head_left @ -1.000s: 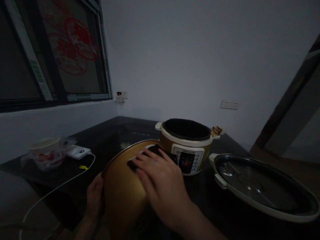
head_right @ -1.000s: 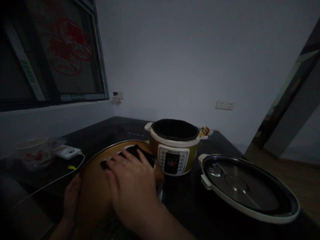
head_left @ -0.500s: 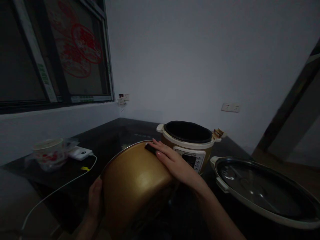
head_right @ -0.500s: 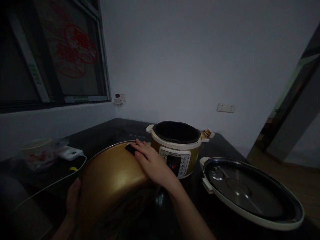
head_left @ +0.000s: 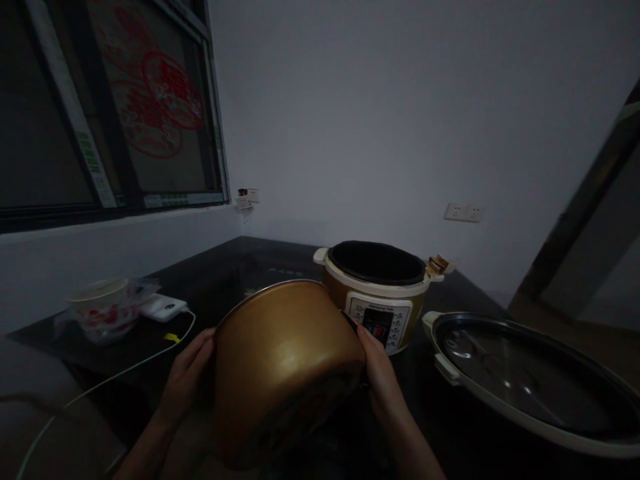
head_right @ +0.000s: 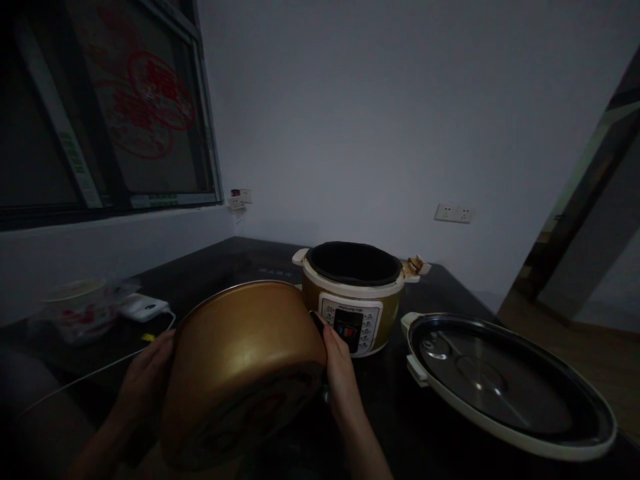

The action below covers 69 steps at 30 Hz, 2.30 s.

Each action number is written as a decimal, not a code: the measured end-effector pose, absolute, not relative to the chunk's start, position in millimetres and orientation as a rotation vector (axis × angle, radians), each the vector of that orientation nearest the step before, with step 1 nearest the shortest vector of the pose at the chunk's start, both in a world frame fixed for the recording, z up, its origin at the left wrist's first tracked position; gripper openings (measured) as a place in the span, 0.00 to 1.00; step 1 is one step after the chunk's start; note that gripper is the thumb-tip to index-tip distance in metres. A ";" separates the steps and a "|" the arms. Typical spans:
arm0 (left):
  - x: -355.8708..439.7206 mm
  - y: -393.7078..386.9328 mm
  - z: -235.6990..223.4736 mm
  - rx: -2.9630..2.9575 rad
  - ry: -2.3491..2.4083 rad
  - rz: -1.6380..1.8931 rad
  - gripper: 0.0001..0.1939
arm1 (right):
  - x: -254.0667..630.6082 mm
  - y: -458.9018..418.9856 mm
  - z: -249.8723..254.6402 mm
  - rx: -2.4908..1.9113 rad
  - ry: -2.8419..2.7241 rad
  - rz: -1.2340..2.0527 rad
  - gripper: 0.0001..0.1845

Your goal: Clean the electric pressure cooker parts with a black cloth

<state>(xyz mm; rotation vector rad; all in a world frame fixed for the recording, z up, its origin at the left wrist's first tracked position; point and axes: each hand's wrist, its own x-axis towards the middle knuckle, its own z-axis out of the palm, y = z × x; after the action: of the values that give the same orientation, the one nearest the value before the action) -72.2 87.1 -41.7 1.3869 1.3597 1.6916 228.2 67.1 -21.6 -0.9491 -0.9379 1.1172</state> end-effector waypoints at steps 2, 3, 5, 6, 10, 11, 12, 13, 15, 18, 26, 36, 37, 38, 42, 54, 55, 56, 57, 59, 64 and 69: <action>-71.7 85.6 -17.3 1.525 1.346 1.636 0.23 | 227.7 66.0 -17.1 -0.941 -0.969 1.118 0.30; -69.0 85.1 -2.9 1.578 1.366 1.607 0.23 | 226.9 65.1 -15.2 -0.938 -0.984 1.124 0.30; -60.2 85.3 26.9 1.665 1.367 1.521 0.22 | 224.6 63.2 -11.8 -0.947 -1.030 1.107 0.31; -55.0 86.1 40.9 1.720 1.352 1.455 0.22 | 223.3 62.4 -9.8 -0.957 -1.064 1.082 0.31; -38.9 91.5 78.4 1.874 1.287 1.152 0.19 | 217.6 63.4 4.1 -0.984 -1.269 0.943 0.29; -36.8 92.7 82.2 1.855 1.276 1.119 0.20 | 216.0 64.5 9.5 -0.985 -1.323 0.903 0.27; -35.4 93.9 84.1 1.823 1.266 1.103 0.20 | 214.0 65.6 15.6 -0.986 -1.374 0.855 0.25; -34.5 95.0 84.5 1.787 1.259 1.099 0.20 | 211.5 66.4 22.3 -0.986 -1.422 0.799 0.23; -33.8 97.3 82.6 1.729 1.255 1.099 0.20 | 204.0 66.3 37.6 -0.971 -1.541 0.670 0.20; -32.4 102.0 78.5 1.681 1.242 1.119 0.19 | 184.8 60.4 62.4 -0.939 -1.786 0.427 0.19; -23.6 111.0 70.4 1.671 1.064 1.267 0.14 | 142.8 46.6 94.4 -0.968 -2.329 -0.121 0.20; -23.1 98.3 57.8 1.683 1.211 1.287 0.24 | 198.7 73.0 65.9 -0.951 -1.885 0.519 0.20; -25.1 97.0 56.5 1.655 1.217 1.288 0.24 | 204.3 76.0 58.5 -0.922 -1.803 0.610 0.20; -27.6 95.7 54.7 1.632 1.224 1.296 0.24 | 209.0 78.5 50.6 -0.901 -1.715 0.699 0.21; -40.0 90.9 44.9 1.584 1.300 1.368 0.25 | 217.9 81.9 12.3 -0.887 -1.305 1.003 0.29; -57.9 83.8 16.1 1.523 1.389 1.558 0.23 | 214.1 66.3 -38.5 -0.952 -0.880 1.178 0.29; -57.2 83.8 13.2 1.509 1.396 1.579 0.23 | 216.7 65.9 -28.8 -0.962 -0.928 1.127 0.30; -56.2 83.6 10.7 1.495 1.405 1.605 0.23 | 219.1 65.2 -17.6 -0.975 -1.002 1.071 0.30; -55.1 83.1 8.9 1.484 1.413 1.630 0.22 | 220.6 64.2 -5.4 -0.985 -1.102 1.008 0.29; -52.7 81.5 7.1 1.479 1.426 1.660 0.21 | 219.2 61.0 19.9 -1.002 -1.335 0.852 0.27; -49.4 79.2 7.7 1.459 1.400 1.680 0.19 | 182.6 48.2 67.6 -0.955 -1.920 0.361 0.21; -50.3 85.1 2.6 1.413 1.341 1.706 0.22 | 146.5 39.4 87.5 -0.848 -2.343 -0.040 0.19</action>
<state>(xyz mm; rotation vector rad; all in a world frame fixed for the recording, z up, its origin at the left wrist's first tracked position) -50.3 85.1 2.6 1.4128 1.3413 1.7062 146.5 39.4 87.5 -0.8484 -2.3434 -0.0400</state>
